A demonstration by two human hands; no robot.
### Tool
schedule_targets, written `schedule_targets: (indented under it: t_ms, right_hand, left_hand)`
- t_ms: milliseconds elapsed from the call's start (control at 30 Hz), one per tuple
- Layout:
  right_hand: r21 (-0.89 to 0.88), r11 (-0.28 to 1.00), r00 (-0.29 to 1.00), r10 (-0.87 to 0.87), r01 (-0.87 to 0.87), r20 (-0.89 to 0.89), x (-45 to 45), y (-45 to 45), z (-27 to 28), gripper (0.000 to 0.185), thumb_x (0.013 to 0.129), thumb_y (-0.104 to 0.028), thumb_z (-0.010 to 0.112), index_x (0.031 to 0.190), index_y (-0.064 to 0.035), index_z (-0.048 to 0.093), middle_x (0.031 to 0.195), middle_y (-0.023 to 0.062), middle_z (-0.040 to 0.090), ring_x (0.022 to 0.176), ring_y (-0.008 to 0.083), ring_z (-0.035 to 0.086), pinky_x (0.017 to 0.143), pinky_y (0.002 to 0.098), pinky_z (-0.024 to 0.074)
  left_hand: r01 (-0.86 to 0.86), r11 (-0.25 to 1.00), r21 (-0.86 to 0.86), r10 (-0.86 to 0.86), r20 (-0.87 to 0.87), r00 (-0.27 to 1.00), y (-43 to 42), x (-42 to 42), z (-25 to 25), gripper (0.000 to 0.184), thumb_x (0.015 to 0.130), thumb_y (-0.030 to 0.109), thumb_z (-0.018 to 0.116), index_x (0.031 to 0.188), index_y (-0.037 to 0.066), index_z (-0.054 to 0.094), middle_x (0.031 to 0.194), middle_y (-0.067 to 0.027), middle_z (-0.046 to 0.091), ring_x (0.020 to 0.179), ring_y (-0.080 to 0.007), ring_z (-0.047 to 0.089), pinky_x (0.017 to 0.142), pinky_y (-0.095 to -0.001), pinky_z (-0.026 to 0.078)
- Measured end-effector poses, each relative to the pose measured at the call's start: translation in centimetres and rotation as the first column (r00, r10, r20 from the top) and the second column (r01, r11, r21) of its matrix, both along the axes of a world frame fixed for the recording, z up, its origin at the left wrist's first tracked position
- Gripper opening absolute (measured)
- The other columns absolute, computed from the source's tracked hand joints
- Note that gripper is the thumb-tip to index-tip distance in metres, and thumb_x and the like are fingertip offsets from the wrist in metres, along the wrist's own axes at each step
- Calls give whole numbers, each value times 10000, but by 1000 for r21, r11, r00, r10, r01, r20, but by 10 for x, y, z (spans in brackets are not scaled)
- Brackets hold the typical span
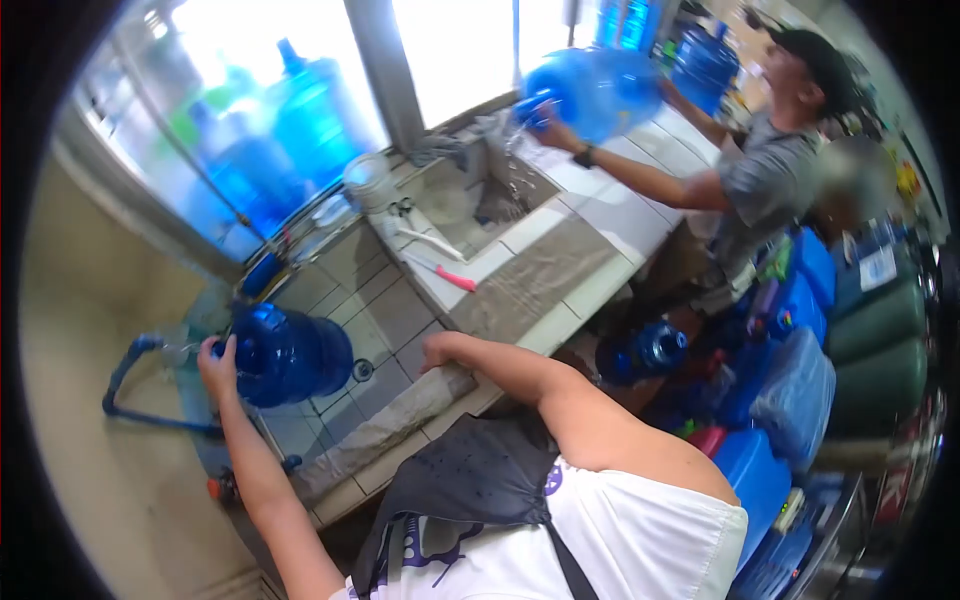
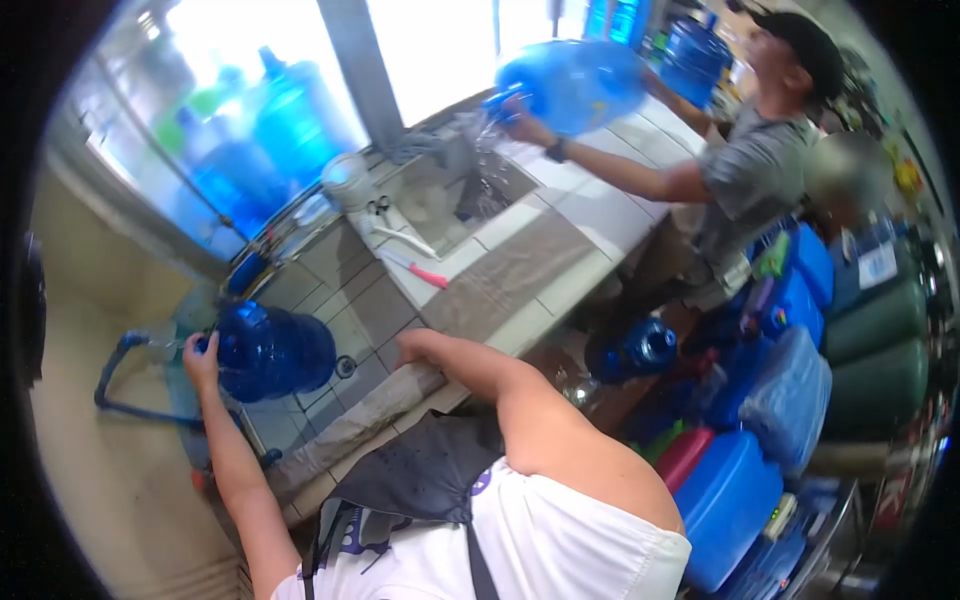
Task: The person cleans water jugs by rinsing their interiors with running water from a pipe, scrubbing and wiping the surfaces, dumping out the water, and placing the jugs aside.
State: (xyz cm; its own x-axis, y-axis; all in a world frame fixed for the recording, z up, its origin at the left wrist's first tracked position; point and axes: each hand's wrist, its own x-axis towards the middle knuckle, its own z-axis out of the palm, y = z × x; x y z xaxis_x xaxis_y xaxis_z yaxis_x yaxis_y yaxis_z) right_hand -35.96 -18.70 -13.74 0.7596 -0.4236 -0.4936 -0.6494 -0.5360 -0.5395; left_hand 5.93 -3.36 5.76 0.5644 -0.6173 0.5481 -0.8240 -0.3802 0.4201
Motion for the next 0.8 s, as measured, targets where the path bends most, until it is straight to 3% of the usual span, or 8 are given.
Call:
schedule_targets:
  t_ms: [67,133,467,733,800]
  right_hand:
    - [-32,997,998,67,-66,15,-1,-3,-9,594,646,-565,758,907,-32,739,991,181,697,937,335,665,807,429,529]
    - [-37,990,990,137,-137,12,0,-7,-27,567,769,-576,635,955,-48,731,988,182,692,937,358,649,832,440,503]
    - [39,987,986,156,-159,61,-5,-13,-50,528,775,-556,646,969,-71,728,988,182,694,928,351,656,809,432,505]
    - [82,980,982,180,-183,50,-9,-6,-10,507,784,-532,662,964,-63,731,939,175,705,886,313,676,789,412,513]
    - [126,971,979,203,-203,16,-11,-5,2,611,790,-585,617,1020,-25,705,1030,219,676,967,373,649,852,442,499]
  left_hand:
    - [-25,1000,-1,25,-3,1000,2,-8,2,446,729,404,795,979,55,672,951,-175,647,908,-339,605,809,-417,477]
    - [-60,998,-5,59,-10,998,4,-12,5,433,725,402,795,973,68,674,951,-175,639,913,-348,600,804,-422,475]
    - [-143,989,18,143,23,989,2,-37,20,409,741,401,766,978,88,651,958,-150,618,912,-355,594,776,-432,485]
    - [-125,990,-58,127,31,991,-2,-34,16,369,733,360,778,957,94,654,930,-148,607,895,-353,592,770,-430,487]
    - [-161,986,-42,162,5,987,-3,-37,17,364,725,341,788,960,97,658,916,-142,604,882,-348,592,760,-425,488]
